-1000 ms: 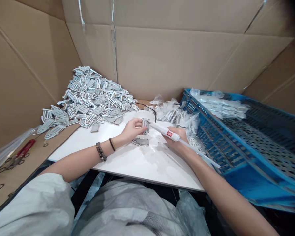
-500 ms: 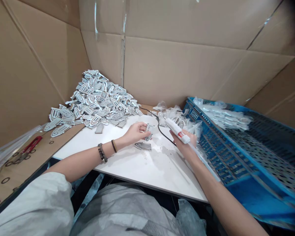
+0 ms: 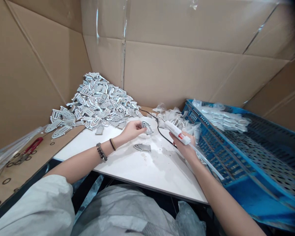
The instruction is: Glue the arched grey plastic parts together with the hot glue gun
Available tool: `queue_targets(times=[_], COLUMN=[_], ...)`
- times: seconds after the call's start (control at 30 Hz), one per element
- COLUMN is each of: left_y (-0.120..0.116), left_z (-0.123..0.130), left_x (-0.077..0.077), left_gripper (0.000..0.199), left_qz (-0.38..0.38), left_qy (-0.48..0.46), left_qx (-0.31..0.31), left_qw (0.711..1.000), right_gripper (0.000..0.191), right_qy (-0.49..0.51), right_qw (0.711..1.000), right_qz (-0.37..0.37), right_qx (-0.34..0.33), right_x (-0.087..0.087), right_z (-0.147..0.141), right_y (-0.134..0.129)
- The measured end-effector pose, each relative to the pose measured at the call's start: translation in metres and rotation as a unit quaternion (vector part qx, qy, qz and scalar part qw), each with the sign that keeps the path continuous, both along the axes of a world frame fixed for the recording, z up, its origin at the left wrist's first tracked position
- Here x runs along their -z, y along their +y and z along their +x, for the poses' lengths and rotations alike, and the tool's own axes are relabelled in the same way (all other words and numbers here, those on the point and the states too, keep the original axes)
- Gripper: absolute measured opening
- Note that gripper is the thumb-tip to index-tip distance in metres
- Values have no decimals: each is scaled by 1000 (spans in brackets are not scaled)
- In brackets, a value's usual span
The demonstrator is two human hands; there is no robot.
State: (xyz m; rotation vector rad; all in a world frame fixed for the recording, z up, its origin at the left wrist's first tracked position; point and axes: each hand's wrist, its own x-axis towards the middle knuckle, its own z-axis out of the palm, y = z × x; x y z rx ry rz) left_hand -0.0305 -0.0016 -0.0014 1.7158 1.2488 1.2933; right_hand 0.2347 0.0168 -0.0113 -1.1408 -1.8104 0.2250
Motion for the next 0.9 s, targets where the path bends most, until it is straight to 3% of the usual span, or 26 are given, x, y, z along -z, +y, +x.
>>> queue_targets(times=[0.17,0.3,0.4,0.63,0.9], left_y=[1,0,-1,-3,-4], left_z=[0,1,3,5,7], left_x=[0,3,5,5,7], left_gripper=[28,40,44,45,45], left_qz=[29,-25,-33,-19,-24], left_qy=[-21,-106,-104,-80,-77], left_qx=[14,51,54,78,102], left_qw=[999,993,993,994,991], right_gripper=[48,42,35,28,24], right_qy=[-24,-54,-72,-95,-108], right_qw=[999,992,985,975,975], right_qz=[20,53,84,103,115], right_qx=[-24,-99,-135,-172,-158], right_x=[-4,-5,-1,9,10], right_z=[0,-1,-3,-4,-4], right_y=[-3,-3,-1,2,2])
